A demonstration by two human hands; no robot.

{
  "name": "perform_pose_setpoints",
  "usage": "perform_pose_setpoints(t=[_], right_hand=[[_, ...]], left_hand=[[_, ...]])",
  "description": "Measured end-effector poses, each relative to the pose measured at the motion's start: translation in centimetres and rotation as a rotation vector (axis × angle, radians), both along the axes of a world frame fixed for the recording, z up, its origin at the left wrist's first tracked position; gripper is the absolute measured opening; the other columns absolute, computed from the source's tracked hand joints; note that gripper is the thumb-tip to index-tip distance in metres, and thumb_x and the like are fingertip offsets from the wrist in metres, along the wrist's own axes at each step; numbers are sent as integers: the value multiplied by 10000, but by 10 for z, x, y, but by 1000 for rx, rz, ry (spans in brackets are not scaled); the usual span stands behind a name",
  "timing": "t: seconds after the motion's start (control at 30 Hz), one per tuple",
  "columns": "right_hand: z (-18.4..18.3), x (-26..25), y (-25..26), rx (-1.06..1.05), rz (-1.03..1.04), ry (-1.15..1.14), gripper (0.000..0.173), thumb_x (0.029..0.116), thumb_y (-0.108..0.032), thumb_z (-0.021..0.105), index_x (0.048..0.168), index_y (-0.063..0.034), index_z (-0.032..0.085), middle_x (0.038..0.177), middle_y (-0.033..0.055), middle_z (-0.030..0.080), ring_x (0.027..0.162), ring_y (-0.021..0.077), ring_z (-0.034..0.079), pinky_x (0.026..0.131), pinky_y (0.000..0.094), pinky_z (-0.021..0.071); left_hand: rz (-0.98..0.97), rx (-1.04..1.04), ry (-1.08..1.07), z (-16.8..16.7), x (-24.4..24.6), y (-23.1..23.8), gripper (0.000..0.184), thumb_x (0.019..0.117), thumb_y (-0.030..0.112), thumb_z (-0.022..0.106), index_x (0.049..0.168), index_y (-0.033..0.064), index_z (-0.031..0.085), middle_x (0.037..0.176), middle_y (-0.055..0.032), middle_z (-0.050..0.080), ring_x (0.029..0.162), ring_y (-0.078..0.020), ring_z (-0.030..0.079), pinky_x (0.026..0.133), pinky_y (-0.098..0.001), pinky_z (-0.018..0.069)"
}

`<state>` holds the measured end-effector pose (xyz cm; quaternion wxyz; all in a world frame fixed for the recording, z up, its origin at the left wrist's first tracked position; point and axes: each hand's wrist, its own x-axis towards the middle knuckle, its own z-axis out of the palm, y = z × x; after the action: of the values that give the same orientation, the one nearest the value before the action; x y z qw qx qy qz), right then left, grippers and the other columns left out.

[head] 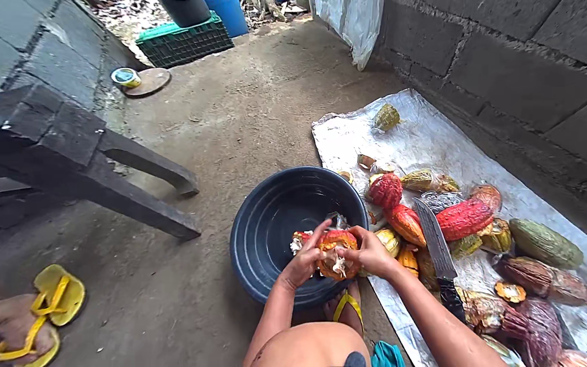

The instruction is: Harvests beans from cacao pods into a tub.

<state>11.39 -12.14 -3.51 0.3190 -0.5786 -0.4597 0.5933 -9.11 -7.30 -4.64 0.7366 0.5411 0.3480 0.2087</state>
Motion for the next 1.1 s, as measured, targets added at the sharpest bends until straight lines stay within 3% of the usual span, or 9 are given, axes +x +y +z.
perform_pose_setpoints(t=[0.13, 0.27, 0.5, 0.63, 0.7, 0.87, 1.0, 1.1], right_hand=[[-9, -22, 1, -31, -62, -169, 533, 876, -232, 788, 1308, 10, 588, 1140, 193, 694, 1071, 297, 677, 979, 504, 523], [-19, -39, 12, -19, -131, -227, 486, 860, -128, 776, 1288, 12, 595, 1091, 213, 699, 1025, 340, 685, 925, 558, 531], [-35, -52, 11, 20, -160, -368, 514, 862, -41, 710, 1335, 90, 556, 1166, 336, 652, 1118, 482, 632, 962, 660, 465], [-40, -54, 13, 55, -171, -433, 514, 884, -50, 671, 1349, 119, 530, 1225, 367, 619, 1165, 507, 607, 999, 658, 444], [-44, -57, 15, 76, -202, -449, 494, 888, -67, 687, 1331, 106, 553, 1205, 352, 631, 1141, 498, 619, 978, 659, 460], [-38, -64, 14, 59, -235, -499, 526, 908, -140, 722, 1359, 67, 550, 1267, 280, 633, 1181, 421, 628, 1015, 587, 486], [-37, -70, 7, 68, -242, -548, 562, 908, -152, 723, 1392, 57, 527, 1339, 266, 600, 1234, 411, 601, 1045, 548, 480], [-42, -79, -4, 180, -312, -539, 542, 875, -154, 763, 1320, 91, 572, 1283, 283, 626, 1209, 423, 615, 1033, 539, 492]], left_hand=[[36, 99, 235, -5, -9, -4, 666, 911, 155, 652, 1498, -23, 390, 1355, -201, 594, 1184, -223, 636, 1041, -411, 522], [142, 196, 341, -8, -8, -10, 618, 963, 111, 637, 1493, -65, 371, 1371, -267, 572, 1252, -298, 605, 1105, -444, 471], [273, 277, 544, -24, 2, -18, 637, 997, 155, 623, 1517, -79, 339, 1457, -310, 497, 1377, -382, 498, 1184, -486, 372], [340, 253, 618, -27, 10, -18, 657, 1002, 192, 621, 1538, -44, 324, 1505, -297, 449, 1414, -384, 455, 1197, -490, 351], [391, 272, 659, -31, 14, -19, 639, 992, 207, 636, 1520, -30, 366, 1466, -275, 503, 1377, -364, 504, 1173, -486, 392], [451, 286, 733, -26, 21, -23, 649, 976, 169, 650, 1511, -58, 360, 1453, -272, 517, 1371, -340, 514, 1180, -450, 390], [551, 304, 788, -28, 27, -27, 658, 963, 141, 658, 1491, -102, 348, 1431, -306, 519, 1361, -376, 514, 1168, -466, 393], [639, 280, 819, -28, 30, -24, 658, 933, 93, 684, 1463, -115, 355, 1399, -311, 534, 1336, -380, 529, 1149, -462, 405]])
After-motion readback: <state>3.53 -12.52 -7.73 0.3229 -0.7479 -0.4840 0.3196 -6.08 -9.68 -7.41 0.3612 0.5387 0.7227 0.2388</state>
